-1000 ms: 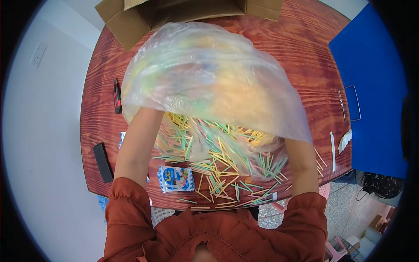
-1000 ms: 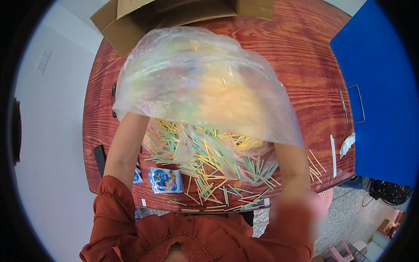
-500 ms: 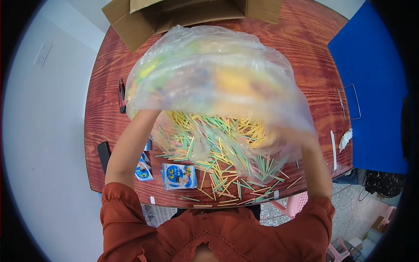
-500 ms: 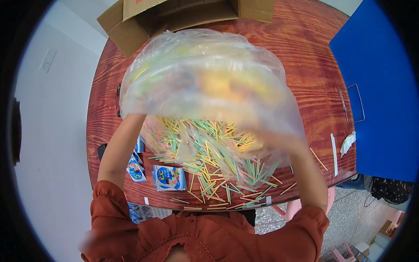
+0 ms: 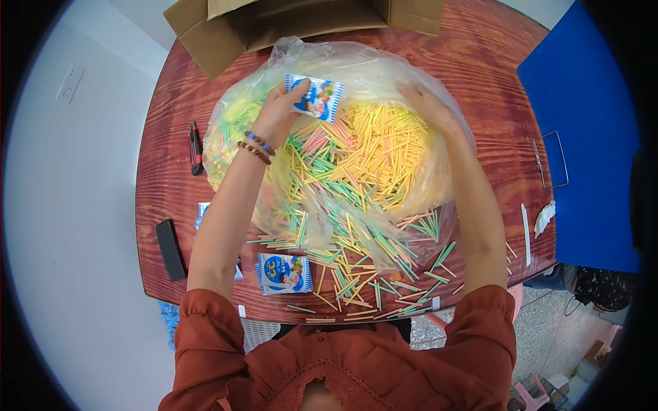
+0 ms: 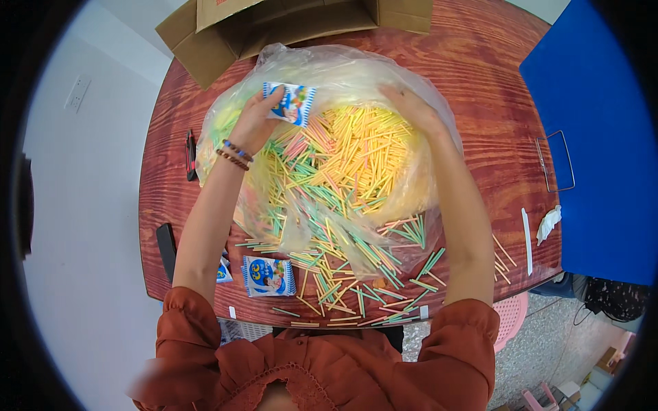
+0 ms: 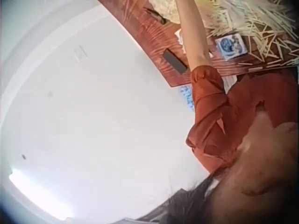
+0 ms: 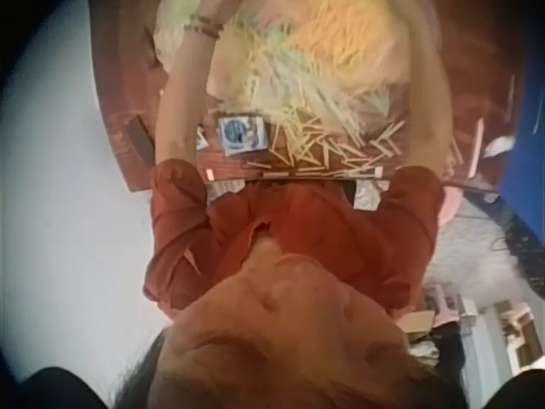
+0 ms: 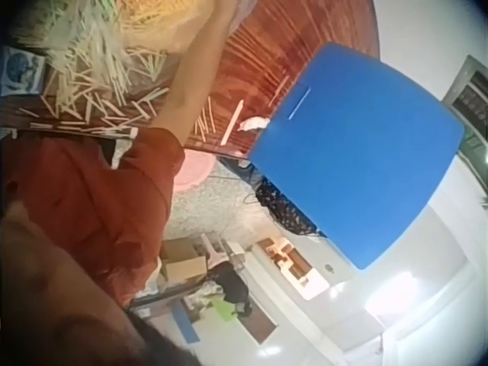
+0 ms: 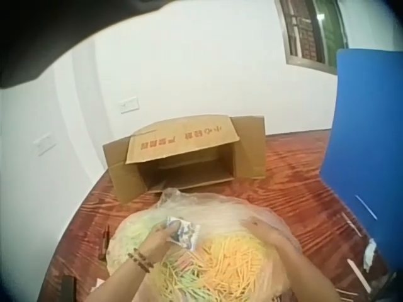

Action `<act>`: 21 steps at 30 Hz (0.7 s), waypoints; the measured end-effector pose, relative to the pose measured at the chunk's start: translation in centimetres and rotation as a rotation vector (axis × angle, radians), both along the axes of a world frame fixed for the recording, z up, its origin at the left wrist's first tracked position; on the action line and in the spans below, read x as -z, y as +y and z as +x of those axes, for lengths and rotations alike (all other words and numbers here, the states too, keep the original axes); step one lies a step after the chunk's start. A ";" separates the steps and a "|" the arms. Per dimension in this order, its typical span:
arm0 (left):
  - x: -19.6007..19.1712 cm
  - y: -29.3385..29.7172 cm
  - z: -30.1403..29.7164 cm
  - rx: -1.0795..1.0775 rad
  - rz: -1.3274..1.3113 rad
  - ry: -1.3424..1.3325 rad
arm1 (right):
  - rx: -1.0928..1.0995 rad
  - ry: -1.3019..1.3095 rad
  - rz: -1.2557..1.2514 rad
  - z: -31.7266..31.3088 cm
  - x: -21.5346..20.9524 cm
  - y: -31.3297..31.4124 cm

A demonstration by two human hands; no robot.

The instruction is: The person is sorting and matching small blue packets with bundles of colorful plastic sticks from a large bag.

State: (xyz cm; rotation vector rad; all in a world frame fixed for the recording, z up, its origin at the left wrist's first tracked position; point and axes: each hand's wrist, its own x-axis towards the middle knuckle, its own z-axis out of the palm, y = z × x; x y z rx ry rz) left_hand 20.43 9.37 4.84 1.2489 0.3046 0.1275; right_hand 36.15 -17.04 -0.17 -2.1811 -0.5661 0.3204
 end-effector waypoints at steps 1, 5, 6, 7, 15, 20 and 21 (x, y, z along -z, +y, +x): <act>0.2 0.1 0.1 0.032 0.071 -0.003 | -0.023 0.009 -0.079 -1.6 -1.1 -0.2; -0.4 -0.7 -0.8 0.001 0.105 -0.030 | -0.129 -0.506 -0.206 -9.0 -3.9 -4.2; -0.7 -1.0 -1.7 0.005 0.094 -0.033 | -0.127 -0.508 -0.218 -10.9 -3.7 -5.1; -0.9 -1.0 -2.8 -0.020 0.131 -0.100 | -0.181 -0.516 -0.167 -12.8 -3.2 -5.8; -0.5 -8.1 -14.8 -0.238 0.034 -0.045 | -0.306 -0.531 -0.552 -22.6 -3.1 -10.5; 1.7 -12.1 -19.6 -0.300 -0.046 -0.091 | -0.176 -0.350 -0.053 -25.9 -7.3 -7.4; 1.3 -13.1 -20.2 -0.312 -0.070 -0.102 | -0.127 -0.027 0.272 -26.8 -6.3 -6.2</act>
